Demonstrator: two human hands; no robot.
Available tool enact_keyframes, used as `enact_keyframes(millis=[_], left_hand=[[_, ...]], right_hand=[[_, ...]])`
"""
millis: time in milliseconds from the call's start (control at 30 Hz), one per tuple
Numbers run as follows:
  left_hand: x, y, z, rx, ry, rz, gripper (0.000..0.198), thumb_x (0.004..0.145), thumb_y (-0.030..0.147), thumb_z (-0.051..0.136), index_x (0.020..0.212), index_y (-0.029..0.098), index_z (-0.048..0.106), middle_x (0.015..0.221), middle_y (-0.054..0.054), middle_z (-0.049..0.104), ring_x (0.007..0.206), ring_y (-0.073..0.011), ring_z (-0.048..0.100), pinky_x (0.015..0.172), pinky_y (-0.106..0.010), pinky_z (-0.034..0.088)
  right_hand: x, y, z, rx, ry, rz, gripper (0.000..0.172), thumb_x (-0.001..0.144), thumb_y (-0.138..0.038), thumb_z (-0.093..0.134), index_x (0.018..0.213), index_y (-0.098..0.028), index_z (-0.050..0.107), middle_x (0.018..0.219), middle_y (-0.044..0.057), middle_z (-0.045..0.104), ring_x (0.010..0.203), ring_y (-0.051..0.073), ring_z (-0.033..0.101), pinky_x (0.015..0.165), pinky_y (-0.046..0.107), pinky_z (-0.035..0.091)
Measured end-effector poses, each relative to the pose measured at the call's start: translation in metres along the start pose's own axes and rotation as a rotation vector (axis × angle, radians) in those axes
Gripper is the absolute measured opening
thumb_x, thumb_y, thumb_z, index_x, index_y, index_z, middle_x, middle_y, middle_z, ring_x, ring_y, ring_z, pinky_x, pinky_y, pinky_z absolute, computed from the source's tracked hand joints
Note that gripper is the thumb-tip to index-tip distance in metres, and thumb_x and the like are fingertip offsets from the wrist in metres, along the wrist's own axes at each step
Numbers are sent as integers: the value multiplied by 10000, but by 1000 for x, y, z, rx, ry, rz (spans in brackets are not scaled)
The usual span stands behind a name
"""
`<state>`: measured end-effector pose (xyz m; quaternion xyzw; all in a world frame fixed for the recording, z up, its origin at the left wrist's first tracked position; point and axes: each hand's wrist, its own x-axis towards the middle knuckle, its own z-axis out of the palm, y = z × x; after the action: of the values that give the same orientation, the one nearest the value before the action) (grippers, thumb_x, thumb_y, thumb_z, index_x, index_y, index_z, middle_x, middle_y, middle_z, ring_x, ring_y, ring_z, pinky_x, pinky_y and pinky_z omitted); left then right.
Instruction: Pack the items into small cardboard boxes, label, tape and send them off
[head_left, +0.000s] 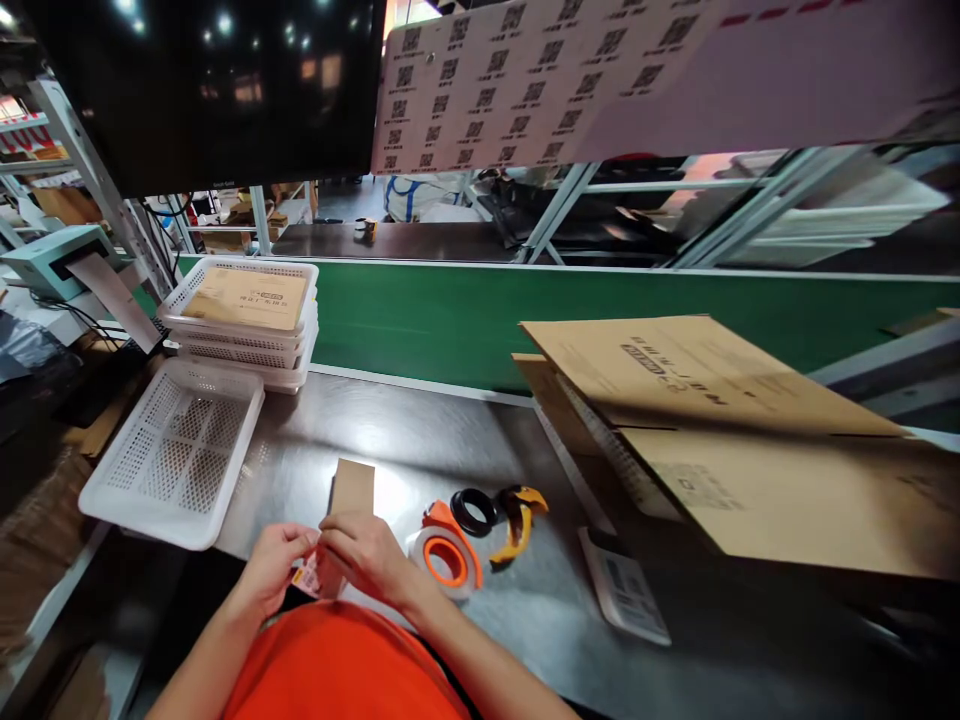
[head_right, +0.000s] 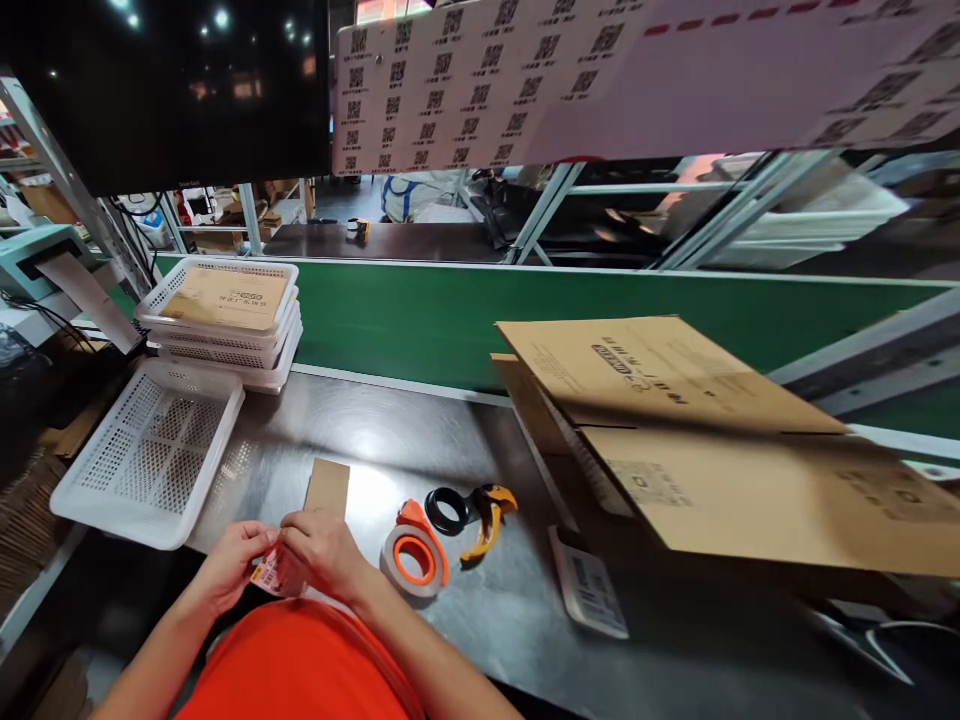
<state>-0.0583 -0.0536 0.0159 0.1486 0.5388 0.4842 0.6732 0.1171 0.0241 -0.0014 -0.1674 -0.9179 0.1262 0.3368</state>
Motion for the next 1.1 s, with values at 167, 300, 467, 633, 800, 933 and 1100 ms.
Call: enact_keyframes(millis=[167, 300, 467, 633, 800, 933, 1100], left_hand=[[-1, 1, 0, 23, -4, 13, 571, 436, 546, 1046, 673, 113, 758, 626, -16, 683, 592, -126, 581, 626, -273, 461], [-2, 2, 1, 33, -9, 17, 567, 434, 538, 1047, 686, 111, 771, 633, -18, 690, 596, -129, 586, 637, -278, 468], [-2, 0, 2, 37, -35, -4, 553, 466, 530, 1039, 705, 108, 774, 638, -21, 686, 596, -131, 586, 633, -280, 461], [-4, 1, 4, 0, -56, -51, 543, 468, 520, 1043, 720, 123, 771, 668, -31, 704, 624, -140, 608, 638, -277, 473], [-4, 1, 6, 29, -65, -33, 561, 469, 548, 1039, 694, 118, 758, 645, -20, 684, 599, -126, 587, 625, -270, 468], [-2, -1, 6, 68, -54, -9, 592, 453, 562, 1042, 693, 101, 758, 644, -26, 683, 604, -127, 582, 635, -274, 471], [-2, -3, 4, 50, -59, -32, 594, 440, 551, 1049, 702, 103, 759, 646, -28, 688, 611, -136, 595, 644, -281, 480]], right_hand=[[-1, 1, 2, 58, 20, 21, 251, 1089, -277, 488, 995, -219, 713, 925, 53, 802, 765, 180, 745, 686, 286, 603], [-2, 0, 1, 89, 52, 35, 228, 1079, -267, 505, 1009, -218, 716, 918, 66, 799, 749, 185, 736, 665, 290, 592], [-6, -3, -2, 48, 37, 44, 280, 1091, -252, 473, 1017, -215, 741, 895, 57, 797, 758, 180, 737, 667, 280, 586], [-12, 1, -1, 26, 73, -13, 210, 1068, -225, 527, 1053, -214, 736, 914, 59, 795, 767, 168, 724, 671, 267, 566], [-14, 2, -2, -4, 92, -20, 188, 1061, -211, 544, 1080, -209, 731, 916, 38, 797, 742, 172, 714, 641, 276, 538], [-14, 1, -5, 1, 77, -12, 208, 1081, -232, 520, 1098, -204, 725, 920, 30, 796, 755, 164, 718, 663, 274, 546], [-14, 0, -6, 9, 66, -10, 203, 1082, -241, 526, 1060, -205, 725, 904, 28, 794, 746, 156, 716, 662, 272, 544]])
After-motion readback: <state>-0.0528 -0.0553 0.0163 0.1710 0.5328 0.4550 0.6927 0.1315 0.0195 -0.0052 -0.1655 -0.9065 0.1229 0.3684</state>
